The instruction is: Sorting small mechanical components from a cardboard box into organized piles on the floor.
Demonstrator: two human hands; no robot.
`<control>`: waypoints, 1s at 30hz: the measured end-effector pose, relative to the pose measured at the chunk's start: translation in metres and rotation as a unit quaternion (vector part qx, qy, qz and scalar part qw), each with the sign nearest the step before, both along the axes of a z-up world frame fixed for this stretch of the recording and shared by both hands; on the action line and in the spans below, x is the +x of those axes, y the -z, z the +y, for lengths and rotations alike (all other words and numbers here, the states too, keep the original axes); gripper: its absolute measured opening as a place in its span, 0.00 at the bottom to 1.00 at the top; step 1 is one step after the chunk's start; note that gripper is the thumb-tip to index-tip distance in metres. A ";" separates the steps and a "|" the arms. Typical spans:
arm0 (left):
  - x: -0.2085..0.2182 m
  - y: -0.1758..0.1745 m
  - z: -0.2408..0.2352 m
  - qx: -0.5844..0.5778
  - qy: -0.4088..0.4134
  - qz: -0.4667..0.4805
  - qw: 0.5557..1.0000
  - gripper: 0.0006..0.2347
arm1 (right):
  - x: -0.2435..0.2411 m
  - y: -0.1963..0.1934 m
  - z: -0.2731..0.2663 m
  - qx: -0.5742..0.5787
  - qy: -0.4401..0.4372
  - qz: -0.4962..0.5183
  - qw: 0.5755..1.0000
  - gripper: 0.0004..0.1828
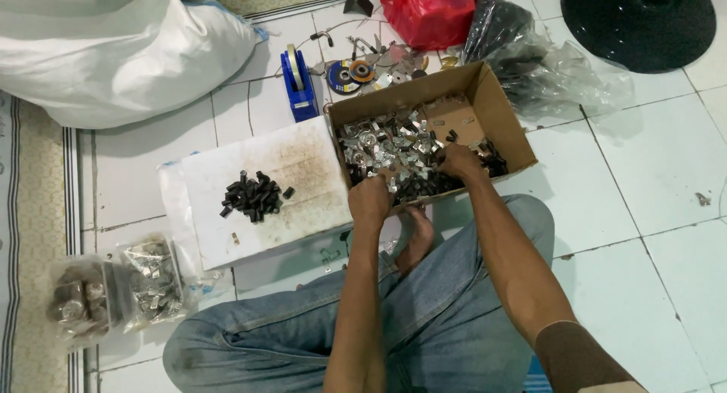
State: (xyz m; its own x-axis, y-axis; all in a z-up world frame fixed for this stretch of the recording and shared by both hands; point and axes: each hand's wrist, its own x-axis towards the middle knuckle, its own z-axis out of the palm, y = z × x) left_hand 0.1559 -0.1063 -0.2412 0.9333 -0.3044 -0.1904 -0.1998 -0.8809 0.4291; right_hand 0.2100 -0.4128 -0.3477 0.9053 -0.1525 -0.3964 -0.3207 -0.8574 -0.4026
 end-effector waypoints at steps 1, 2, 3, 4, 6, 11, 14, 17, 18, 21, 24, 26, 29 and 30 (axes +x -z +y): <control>0.000 -0.003 -0.001 0.000 0.000 0.000 1.000 0.09 | -0.001 -0.003 0.000 0.000 0.000 0.000 1.000 0.22; -0.001 -0.005 0.000 -0.003 0.000 -0.007 1.000 0.09 | -0.004 -0.004 0.001 0.020 -0.015 0.000 1.000 0.22; -0.003 -0.008 0.000 -0.006 0.000 -0.014 1.000 0.09 | -0.006 -0.006 0.002 0.039 -0.031 -0.001 0.999 0.21; -0.002 -0.005 0.000 -0.006 -0.001 -0.013 1.000 0.09 | -0.008 -0.020 0.012 0.040 -0.032 -0.001 0.999 0.21; 0.001 0.001 -0.001 0.002 0.002 -0.011 1.000 0.09 | -0.012 -0.048 0.029 0.072 -0.069 0.040 0.994 0.20; 0.000 -0.011 -0.001 -0.001 -0.001 -0.027 1.000 0.10 | -0.023 -0.090 0.048 0.164 -0.090 0.035 0.982 0.21; -0.010 -0.032 0.001 -0.012 -0.003 -0.030 0.999 0.11 | -0.018 -0.069 0.040 0.109 -0.083 -0.002 0.991 0.20; -0.009 -0.022 0.002 -0.020 -0.010 -0.014 1.000 0.11 | -0.014 -0.052 0.039 0.061 -0.075 -0.034 0.995 0.20; -0.005 -0.012 0.002 -0.025 -0.017 0.001 1.000 0.10 | -0.012 -0.047 0.040 0.047 -0.072 -0.044 0.995 0.20; -0.007 -0.039 0.004 -0.115 -0.045 0.024 0.992 0.11 | -0.023 -0.079 0.056 -0.014 -0.111 -0.049 0.992 0.22; -0.004 -0.052 0.003 -0.170 -0.097 0.035 0.980 0.14 | -0.012 -0.051 0.046 -0.024 -0.134 -0.112 0.984 0.24; -0.006 -0.049 0.003 -0.146 -0.088 0.025 0.985 0.14 | 0.010 -0.027 0.048 -0.014 -0.129 -0.122 0.984 0.23; -0.013 -0.052 0.000 -0.097 -0.066 0.010 0.993 0.13 | 0.028 -0.022 0.060 -0.022 -0.145 -0.151 0.978 0.24; -0.016 -0.053 -0.002 -0.073 -0.050 0.005 0.996 0.12 | 0.029 -0.024 0.065 -0.041 -0.164 -0.170 0.971 0.25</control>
State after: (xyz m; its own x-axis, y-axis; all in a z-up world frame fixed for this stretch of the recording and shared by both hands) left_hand 0.1402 -0.1081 -0.1878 0.9589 -0.2345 -0.1598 -0.1088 -0.8240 0.5560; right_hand 0.2392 -0.3482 -0.3241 0.9869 0.1475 -0.0654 0.1141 -0.9246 -0.3635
